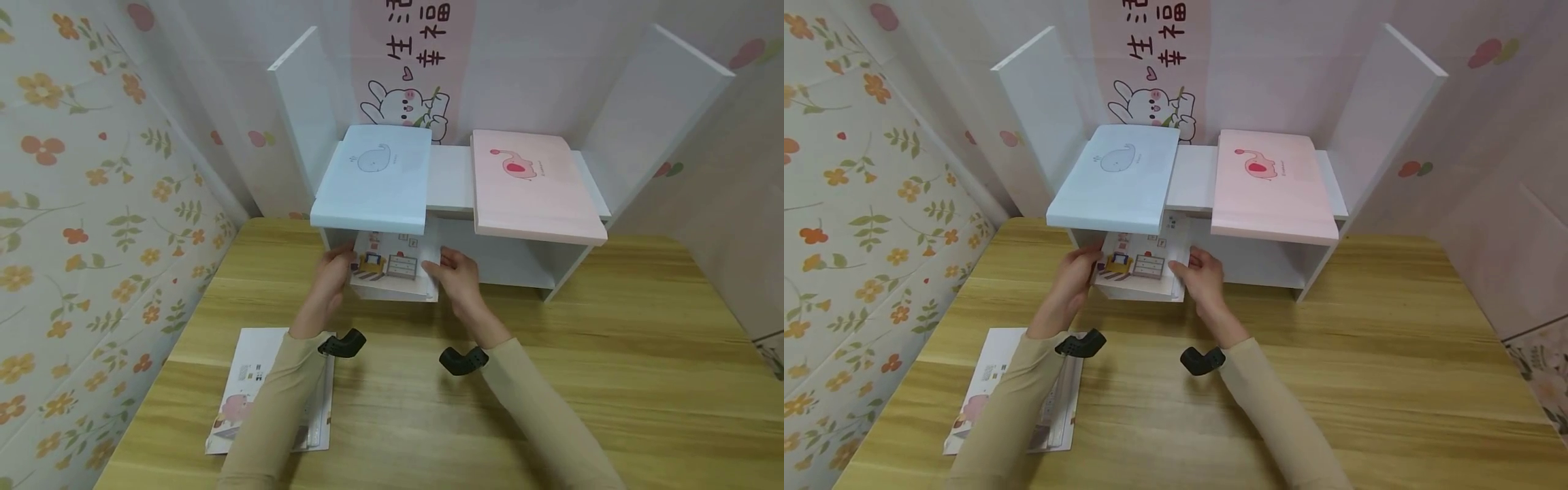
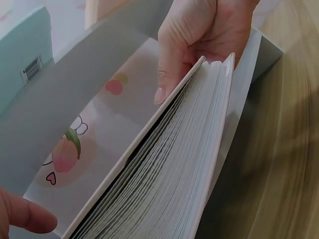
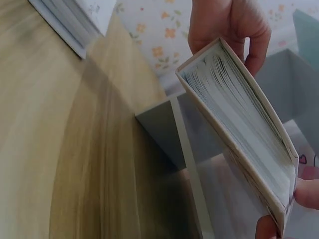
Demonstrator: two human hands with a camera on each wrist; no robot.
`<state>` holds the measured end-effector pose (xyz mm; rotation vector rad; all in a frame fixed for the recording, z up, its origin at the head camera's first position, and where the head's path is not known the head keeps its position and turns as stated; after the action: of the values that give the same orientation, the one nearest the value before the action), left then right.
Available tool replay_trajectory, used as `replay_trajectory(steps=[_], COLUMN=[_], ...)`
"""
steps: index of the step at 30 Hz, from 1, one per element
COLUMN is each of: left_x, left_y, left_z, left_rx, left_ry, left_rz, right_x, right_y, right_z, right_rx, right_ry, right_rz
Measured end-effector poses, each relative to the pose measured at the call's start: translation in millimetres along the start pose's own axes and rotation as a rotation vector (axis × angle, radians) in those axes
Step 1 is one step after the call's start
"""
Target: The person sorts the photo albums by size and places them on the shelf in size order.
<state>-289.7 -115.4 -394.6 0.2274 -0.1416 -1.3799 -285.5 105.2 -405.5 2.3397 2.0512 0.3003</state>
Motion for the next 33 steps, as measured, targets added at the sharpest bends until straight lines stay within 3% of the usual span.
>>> replay_trajectory(steps=[5, 8, 18, 33], left_x=[1.0, 0.0, -7.7, -10.7], left_y=[-5.0, -7.8, -23.3, -31.8], left_z=[0.0, 0.4, 6.6, 5.2], left_rx=[0.011, 0.018, -0.029, -0.058], left_ry=[-0.034, -0.01, -0.02, 0.03], left_rz=[0.028, 0.029, 0.02, 0.025], right_x=[-3.5, -5.9, -9.4, -9.6], right_y=[-7.0, -12.0, -25.1, -35.2], right_z=[-3.1, -2.4, 2.6, -1.2], right_rx=[0.001, -0.024, -0.109, -0.098], right_ry=[0.003, -0.009, -0.019, 0.09], right_rz=[-0.014, -0.008, 0.013, -0.028])
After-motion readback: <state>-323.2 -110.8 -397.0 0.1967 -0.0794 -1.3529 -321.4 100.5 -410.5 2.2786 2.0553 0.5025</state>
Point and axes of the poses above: each hand's wrist, its own y-axis away from the middle knuckle, its own x-axis out of the back of the hand, z = x × y, the point moved 7 cm from there along -y, towards the middle knuckle, and after that the axes turned 4 degrees about z, right-handed, at the moved point
